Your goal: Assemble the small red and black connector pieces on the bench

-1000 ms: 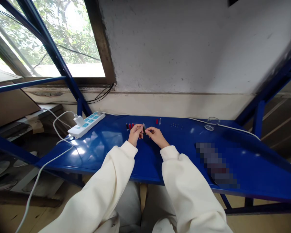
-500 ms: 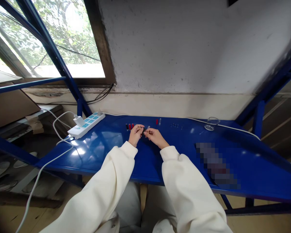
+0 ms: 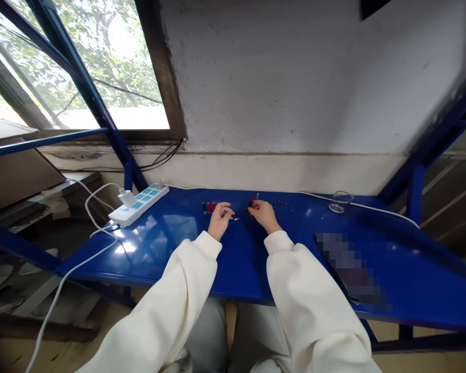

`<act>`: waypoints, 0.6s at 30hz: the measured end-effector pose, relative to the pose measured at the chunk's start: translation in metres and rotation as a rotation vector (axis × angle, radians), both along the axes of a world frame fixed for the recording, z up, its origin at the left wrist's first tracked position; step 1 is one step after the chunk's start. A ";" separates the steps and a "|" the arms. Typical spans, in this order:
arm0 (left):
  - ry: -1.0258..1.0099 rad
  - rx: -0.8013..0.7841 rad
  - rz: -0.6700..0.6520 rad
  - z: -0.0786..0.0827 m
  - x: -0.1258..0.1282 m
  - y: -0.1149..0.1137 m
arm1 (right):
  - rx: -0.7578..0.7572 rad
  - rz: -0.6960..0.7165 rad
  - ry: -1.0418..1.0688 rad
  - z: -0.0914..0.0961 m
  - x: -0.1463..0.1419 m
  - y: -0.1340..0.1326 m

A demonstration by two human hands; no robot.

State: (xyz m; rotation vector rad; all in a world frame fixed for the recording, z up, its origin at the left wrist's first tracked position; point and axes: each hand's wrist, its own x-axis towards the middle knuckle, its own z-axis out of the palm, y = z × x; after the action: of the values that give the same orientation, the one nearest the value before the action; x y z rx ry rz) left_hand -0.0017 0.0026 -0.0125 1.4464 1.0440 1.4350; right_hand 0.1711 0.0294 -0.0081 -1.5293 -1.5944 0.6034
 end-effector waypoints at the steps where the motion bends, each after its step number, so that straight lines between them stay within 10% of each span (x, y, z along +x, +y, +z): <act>1: 0.008 -0.003 -0.008 0.000 0.000 -0.001 | 0.008 -0.040 -0.046 0.000 0.004 0.005; 18: 0.127 0.014 -0.060 0.005 0.003 -0.008 | -0.001 -0.212 -0.343 -0.010 0.002 0.035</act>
State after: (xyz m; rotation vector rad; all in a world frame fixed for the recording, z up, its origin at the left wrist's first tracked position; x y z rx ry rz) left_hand 0.0016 -0.0056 -0.0078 1.5831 1.0610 1.3252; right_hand 0.1731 0.0646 -0.0180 -1.8479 -1.6477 0.2317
